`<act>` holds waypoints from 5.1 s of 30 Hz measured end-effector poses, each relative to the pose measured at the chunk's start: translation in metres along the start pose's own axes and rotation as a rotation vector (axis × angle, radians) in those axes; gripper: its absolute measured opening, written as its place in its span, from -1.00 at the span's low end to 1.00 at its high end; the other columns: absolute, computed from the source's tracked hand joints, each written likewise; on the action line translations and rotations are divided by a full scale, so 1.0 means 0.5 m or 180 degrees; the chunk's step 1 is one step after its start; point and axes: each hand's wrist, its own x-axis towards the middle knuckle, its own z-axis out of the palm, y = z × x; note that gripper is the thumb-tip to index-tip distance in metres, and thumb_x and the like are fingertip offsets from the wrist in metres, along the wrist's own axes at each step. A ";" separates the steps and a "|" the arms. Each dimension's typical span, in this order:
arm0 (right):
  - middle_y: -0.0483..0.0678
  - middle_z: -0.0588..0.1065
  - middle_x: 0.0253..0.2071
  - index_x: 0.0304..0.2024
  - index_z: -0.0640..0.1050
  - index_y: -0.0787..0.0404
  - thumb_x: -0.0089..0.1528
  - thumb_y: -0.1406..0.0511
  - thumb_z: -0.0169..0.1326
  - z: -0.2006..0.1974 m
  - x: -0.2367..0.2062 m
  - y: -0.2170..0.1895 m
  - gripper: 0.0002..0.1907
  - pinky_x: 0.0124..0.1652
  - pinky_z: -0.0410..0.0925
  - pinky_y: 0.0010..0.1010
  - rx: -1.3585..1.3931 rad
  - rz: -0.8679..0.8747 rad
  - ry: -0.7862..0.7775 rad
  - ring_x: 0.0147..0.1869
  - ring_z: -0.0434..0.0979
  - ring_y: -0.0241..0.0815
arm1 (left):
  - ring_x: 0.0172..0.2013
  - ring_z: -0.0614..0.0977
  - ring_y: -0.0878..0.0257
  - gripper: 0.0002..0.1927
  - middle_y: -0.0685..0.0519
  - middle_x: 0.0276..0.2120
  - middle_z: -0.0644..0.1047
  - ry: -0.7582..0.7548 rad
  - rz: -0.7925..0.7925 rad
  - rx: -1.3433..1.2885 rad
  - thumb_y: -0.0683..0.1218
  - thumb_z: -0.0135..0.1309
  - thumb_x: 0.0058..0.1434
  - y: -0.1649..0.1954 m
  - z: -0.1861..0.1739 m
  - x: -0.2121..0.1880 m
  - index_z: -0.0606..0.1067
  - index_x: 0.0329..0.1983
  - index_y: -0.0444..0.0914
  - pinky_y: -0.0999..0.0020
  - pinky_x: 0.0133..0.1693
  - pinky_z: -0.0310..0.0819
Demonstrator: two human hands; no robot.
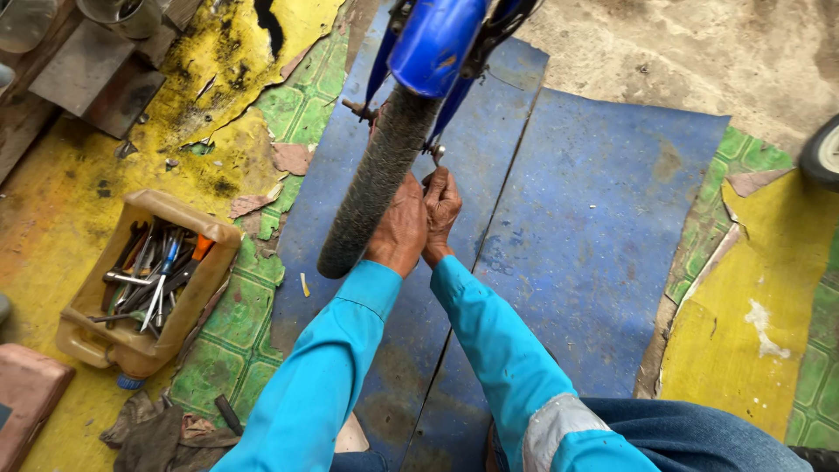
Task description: The person works on the front wheel of a blue bicycle, using a wrench to loosen and tighten the axle nut while steadying the wheel with the other hand. They reposition the wrench repeatedly on the nut, then continue working on the wheel hub area near the spokes.
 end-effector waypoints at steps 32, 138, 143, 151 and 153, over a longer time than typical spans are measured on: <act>-0.22 0.15 -0.58 0.04 0.44 0.23 0.43 0.00 -0.12 -0.041 -0.006 -0.153 -0.56 -0.63 -0.03 -0.54 0.2270 0.2333 -0.0742 -0.62 0.04 -0.43 | -0.24 0.67 -0.30 -0.52 -0.34 -0.29 0.60 -0.1516 -0.0386 -0.1306 -0.17 0.11 0.24 -0.089 -0.077 0.080 0.20 0.15 -0.33 -0.14 -0.28 0.59; -0.26 0.14 -0.63 -0.30 0.34 0.21 0.47 0.12 -0.10 -0.037 0.105 -0.176 -0.65 -0.74 0.01 -0.65 0.3724 0.4194 -0.0925 -0.65 0.03 -0.46 | -0.41 0.72 -0.06 -0.56 -0.32 -0.36 0.60 -0.1032 -0.0010 -0.0928 -0.13 0.09 0.28 -0.098 -0.043 0.092 0.28 0.10 -0.48 0.11 -0.45 0.62; -0.26 0.17 -0.61 -0.30 0.33 0.22 0.51 0.21 -0.10 -0.019 0.122 -0.189 -0.69 -0.71 0.08 -0.70 0.4143 0.4341 -0.0588 -0.64 0.08 -0.47 | -0.38 0.72 -0.06 -0.55 -0.31 -0.34 0.60 -0.1206 -0.0075 -0.1022 -0.12 0.11 0.31 -0.099 -0.051 0.096 0.27 0.12 -0.48 0.09 -0.44 0.63; -0.27 0.18 -0.64 -0.34 0.36 0.18 0.48 0.13 -0.12 -0.004 0.100 -0.128 -0.65 -0.78 -0.01 -0.62 0.3658 0.3741 -0.0946 -0.69 0.06 -0.46 | -0.29 0.71 -0.13 -0.51 -0.31 -0.29 0.61 -0.1137 -0.0095 -0.1098 -0.10 0.21 0.21 -0.099 -0.055 0.099 0.30 0.07 -0.43 0.08 -0.34 0.63; -0.22 0.23 -0.64 -0.37 0.39 0.20 0.49 0.10 -0.14 0.017 0.080 -0.102 -0.59 -0.73 0.03 -0.53 0.2729 0.3106 -0.0813 -0.68 0.12 -0.41 | -0.26 0.71 -0.15 -0.56 -0.31 -0.28 0.61 -0.1134 -0.0083 -0.1117 -0.09 0.21 0.21 -0.099 -0.054 0.101 0.33 0.03 -0.40 0.05 -0.31 0.63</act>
